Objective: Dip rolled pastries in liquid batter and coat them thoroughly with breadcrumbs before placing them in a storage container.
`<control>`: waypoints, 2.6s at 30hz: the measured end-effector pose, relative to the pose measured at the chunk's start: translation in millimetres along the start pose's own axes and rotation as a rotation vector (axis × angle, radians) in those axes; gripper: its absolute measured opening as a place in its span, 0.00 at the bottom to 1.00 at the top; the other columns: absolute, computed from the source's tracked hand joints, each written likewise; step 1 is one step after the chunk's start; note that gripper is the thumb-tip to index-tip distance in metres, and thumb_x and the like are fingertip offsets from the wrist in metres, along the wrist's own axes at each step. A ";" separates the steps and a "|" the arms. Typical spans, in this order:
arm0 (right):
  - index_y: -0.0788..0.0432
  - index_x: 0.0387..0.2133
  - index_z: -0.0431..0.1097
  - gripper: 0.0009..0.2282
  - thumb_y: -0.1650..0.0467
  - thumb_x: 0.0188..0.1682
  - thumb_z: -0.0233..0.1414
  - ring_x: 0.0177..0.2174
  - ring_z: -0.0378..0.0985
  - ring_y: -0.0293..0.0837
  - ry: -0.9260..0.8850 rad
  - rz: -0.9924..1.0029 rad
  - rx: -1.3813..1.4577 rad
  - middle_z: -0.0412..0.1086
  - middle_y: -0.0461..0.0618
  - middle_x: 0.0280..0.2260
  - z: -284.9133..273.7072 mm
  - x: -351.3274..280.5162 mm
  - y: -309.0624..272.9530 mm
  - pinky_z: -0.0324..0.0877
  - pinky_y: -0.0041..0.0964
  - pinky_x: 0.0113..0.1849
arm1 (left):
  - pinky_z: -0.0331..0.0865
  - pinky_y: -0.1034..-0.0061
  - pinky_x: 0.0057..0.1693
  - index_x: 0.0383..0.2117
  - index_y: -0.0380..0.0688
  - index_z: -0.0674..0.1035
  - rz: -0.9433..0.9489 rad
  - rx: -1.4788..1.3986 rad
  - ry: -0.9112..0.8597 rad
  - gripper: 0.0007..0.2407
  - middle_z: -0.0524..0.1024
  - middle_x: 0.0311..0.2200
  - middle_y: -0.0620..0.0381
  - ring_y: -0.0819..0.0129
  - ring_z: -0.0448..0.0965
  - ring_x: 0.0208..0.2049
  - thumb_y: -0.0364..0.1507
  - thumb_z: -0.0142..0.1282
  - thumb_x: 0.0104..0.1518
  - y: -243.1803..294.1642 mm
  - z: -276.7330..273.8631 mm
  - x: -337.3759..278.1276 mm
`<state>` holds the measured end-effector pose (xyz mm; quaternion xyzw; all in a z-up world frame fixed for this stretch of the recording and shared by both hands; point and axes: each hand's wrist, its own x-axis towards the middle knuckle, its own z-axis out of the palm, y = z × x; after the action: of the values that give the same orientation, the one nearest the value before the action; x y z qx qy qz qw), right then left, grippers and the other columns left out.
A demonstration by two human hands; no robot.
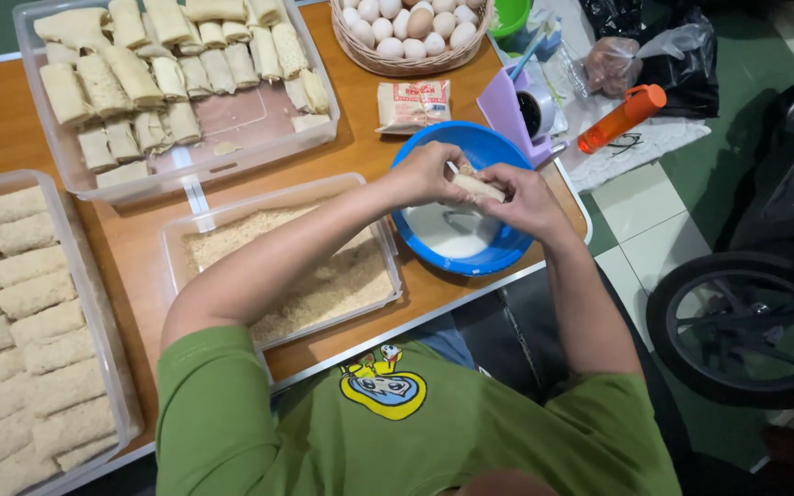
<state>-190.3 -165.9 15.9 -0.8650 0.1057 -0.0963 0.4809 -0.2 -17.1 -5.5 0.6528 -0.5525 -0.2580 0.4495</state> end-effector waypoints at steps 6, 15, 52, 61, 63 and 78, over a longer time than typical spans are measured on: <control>0.66 0.44 0.75 0.14 0.75 0.44 0.58 0.32 0.75 0.31 -0.053 0.161 0.213 0.74 0.43 0.35 -6.3 0.8 6.4 0.70 0.26 0.34 | 0.77 0.77 0.31 0.32 0.38 0.79 -0.121 -0.172 -0.037 0.17 0.83 0.24 0.55 0.73 0.86 0.24 0.38 0.71 0.46 21.6 -3.7 -5.1; 0.65 0.46 0.74 0.11 0.73 0.52 0.57 0.33 0.76 0.31 0.000 0.154 0.335 0.75 0.44 0.36 -4.1 0.6 -2.0 0.71 0.25 0.35 | 0.72 0.80 0.26 0.28 0.39 0.79 -0.163 -0.236 0.028 0.13 0.82 0.21 0.56 0.74 0.84 0.20 0.37 0.66 0.54 33.5 -3.3 -5.5; 0.68 0.53 0.69 0.20 0.81 0.46 0.59 0.41 0.79 0.33 0.000 -0.048 0.503 0.74 0.48 0.46 -6.8 -5.0 21.2 0.76 0.26 0.41 | 0.80 0.76 0.36 0.40 0.32 0.74 -0.179 -0.623 0.048 0.14 0.82 0.33 0.48 0.67 0.85 0.31 0.20 0.68 0.51 -22.8 43.9 2.9; 0.66 0.52 0.74 0.17 0.80 0.47 0.58 0.29 0.78 0.33 -0.024 0.097 0.495 0.78 0.49 0.36 -13.9 4.2 33.6 0.75 0.27 0.31 | 0.80 0.75 0.43 0.45 0.35 0.74 -0.021 -0.480 0.193 0.19 0.81 0.37 0.52 0.70 0.83 0.38 0.20 0.70 0.48 -0.3 40.9 -8.3; 0.67 0.51 0.74 0.16 0.81 0.48 0.58 0.29 0.77 0.33 -0.029 0.100 0.569 0.78 0.50 0.37 -15.0 5.8 32.0 0.74 0.27 0.31 | 0.80 0.75 0.43 0.44 0.35 0.75 -0.109 -0.412 0.212 0.17 0.82 0.36 0.53 0.71 0.84 0.38 0.21 0.70 0.49 10.1 39.0 -9.4; 0.68 0.53 0.73 0.16 0.81 0.50 0.56 0.30 0.79 0.37 0.169 0.092 0.398 0.77 0.54 0.38 -16.3 -7.4 11.4 0.76 0.28 0.33 | 0.79 0.78 0.35 0.46 0.32 0.76 -0.179 -0.724 0.104 0.15 0.82 0.33 0.49 0.70 0.84 0.30 0.18 0.66 0.53 -13.5 53.9 13.0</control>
<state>-202.8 -182.9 14.2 -0.7362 0.1637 -0.1653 0.6356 -35.2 -45.9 -40.1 0.5097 -0.3425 -0.4413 0.6543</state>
